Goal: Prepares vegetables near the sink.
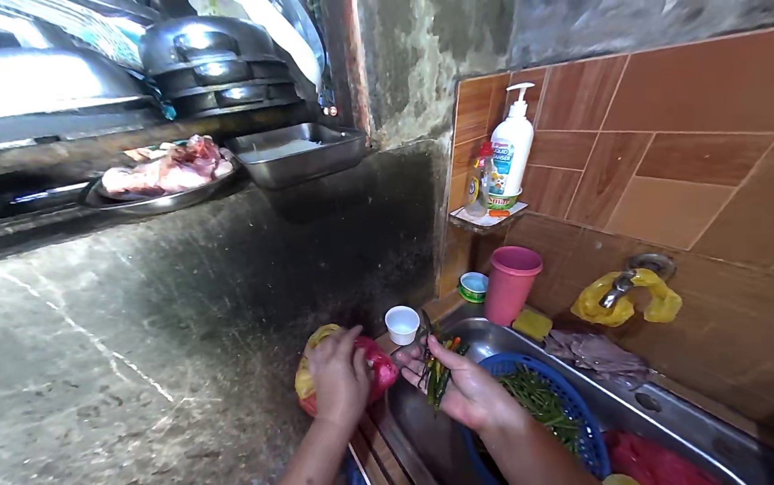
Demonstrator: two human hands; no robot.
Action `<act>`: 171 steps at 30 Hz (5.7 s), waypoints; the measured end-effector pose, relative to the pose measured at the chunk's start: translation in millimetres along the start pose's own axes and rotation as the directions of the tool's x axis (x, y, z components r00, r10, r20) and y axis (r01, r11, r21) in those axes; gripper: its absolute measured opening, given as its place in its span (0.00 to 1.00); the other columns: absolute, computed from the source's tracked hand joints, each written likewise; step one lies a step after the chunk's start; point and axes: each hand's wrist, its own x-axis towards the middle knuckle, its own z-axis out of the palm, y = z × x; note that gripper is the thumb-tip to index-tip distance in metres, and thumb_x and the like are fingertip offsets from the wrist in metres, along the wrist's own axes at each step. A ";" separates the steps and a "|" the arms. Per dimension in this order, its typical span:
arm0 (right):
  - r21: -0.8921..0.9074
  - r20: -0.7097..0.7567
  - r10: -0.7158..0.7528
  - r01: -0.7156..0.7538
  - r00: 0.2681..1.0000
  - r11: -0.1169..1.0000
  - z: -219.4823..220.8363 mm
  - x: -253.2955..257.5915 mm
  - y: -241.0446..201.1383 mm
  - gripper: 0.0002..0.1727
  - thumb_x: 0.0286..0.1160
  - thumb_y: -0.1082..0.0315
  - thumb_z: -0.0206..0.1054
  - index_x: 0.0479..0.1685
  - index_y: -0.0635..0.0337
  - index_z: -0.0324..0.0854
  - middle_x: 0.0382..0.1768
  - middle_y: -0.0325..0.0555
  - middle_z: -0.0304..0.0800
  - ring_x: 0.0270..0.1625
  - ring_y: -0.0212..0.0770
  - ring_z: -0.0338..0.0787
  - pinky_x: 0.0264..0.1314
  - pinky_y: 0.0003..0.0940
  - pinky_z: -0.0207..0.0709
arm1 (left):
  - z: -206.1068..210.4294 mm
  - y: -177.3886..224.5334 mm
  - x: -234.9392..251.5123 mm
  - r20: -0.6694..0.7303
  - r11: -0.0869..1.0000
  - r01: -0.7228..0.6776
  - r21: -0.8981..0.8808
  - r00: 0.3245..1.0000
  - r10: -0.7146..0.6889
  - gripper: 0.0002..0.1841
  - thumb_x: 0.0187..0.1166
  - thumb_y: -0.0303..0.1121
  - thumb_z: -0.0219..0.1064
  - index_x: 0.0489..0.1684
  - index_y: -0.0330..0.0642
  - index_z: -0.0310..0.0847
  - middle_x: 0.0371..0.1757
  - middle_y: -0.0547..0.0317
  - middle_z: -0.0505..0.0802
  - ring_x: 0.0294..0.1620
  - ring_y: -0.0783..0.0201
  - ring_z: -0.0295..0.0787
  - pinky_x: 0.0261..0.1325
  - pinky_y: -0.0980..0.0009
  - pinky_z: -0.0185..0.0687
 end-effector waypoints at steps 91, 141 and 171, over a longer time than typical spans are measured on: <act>-0.045 0.060 -0.037 0.040 0.997 0.998 4.8 -19.3 32.5 0.20 0.97 0.63 0.42 0.62 0.61 0.80 0.62 0.45 0.92 0.64 0.35 0.90 0.64 0.31 0.84 | 4.3 44.8 -45.6 0.141 0.953 -0.149 -0.265 0.971 0.191 0.15 0.82 0.28 0.55 0.50 0.33 0.90 0.49 0.46 0.94 0.54 0.54 0.92 0.64 0.58 0.83; -0.512 -0.029 -0.402 0.332 0.915 0.792 -23.7 -0.6 -45.1 0.13 0.94 0.71 0.49 0.62 0.70 0.75 0.51 0.55 0.95 0.50 0.47 0.98 0.56 0.41 0.93 | -15.9 15.0 -13.3 0.263 0.948 -0.317 0.027 0.917 0.299 0.16 0.88 0.32 0.55 0.52 0.29 0.86 0.52 0.37 0.93 0.57 0.44 0.92 0.65 0.49 0.86; -0.238 -0.679 -0.126 -0.054 0.723 0.970 -262.3 71.2 -131.6 0.09 0.91 0.62 0.59 0.54 0.59 0.73 0.28 0.41 0.77 0.18 0.31 0.75 0.18 0.24 0.73 | 321.1 -11.2 -83.1 0.846 0.921 0.096 0.378 0.368 -0.386 0.22 0.86 0.38 0.61 0.76 0.42 0.79 0.77 0.42 0.84 0.79 0.41 0.77 0.79 0.42 0.72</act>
